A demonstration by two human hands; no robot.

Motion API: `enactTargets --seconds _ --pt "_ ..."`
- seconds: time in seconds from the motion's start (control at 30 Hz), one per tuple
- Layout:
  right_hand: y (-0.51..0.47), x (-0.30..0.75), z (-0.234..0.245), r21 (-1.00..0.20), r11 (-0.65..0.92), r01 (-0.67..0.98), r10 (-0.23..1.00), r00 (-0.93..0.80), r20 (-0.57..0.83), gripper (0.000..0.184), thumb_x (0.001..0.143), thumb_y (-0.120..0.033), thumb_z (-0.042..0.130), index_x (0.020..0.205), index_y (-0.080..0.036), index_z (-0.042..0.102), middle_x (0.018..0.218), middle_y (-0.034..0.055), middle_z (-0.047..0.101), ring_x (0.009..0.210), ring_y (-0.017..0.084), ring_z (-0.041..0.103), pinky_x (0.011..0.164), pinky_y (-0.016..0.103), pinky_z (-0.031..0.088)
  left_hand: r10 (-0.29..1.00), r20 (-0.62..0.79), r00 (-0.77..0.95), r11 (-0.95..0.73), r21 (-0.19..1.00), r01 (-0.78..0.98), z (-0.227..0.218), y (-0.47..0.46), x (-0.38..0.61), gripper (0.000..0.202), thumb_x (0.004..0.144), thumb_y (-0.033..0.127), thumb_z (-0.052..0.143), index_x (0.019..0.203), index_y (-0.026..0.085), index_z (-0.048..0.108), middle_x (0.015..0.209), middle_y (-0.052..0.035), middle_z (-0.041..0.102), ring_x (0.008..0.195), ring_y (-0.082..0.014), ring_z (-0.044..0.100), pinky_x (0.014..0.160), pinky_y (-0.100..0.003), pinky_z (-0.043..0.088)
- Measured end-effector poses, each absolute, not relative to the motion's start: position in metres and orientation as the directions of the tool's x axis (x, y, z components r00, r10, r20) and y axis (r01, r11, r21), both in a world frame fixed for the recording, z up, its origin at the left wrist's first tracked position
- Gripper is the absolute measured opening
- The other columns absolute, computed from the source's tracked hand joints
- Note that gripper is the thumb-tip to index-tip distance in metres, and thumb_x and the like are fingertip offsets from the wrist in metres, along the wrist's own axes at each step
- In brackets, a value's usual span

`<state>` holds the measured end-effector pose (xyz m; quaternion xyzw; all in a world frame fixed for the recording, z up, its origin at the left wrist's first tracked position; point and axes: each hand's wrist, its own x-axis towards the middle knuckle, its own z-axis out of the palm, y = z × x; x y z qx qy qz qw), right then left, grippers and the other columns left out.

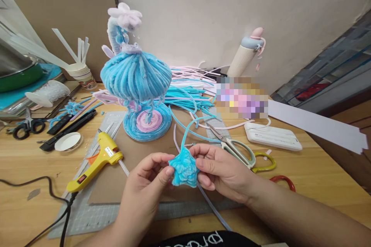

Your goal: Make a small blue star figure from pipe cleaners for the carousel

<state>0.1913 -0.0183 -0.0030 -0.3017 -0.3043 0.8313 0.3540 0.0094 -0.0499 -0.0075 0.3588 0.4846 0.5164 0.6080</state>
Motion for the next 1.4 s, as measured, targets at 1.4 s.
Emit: enactTargets --seconds 1.4 --pt "-0.0201 0.1909 -0.0082 -0.746 -0.544 -0.385 0.810 -0.473 -0.347 0.043 0.064 -0.024 0.084 0.096 -0.016 0.057 0.074 -0.0003 0.068 0.063 0.008 0.061 0.065 0.021 0.046 0.991 0.066 -0.113 -0.061 0.997 0.049 -0.0066 -0.0472 0.0088 0.008 0.073 0.018 0.073 0.065 0.019 0.070 0.074 -0.0021 0.061 0.066 -0.0148 0.058 0.057 -0.024 0.046"
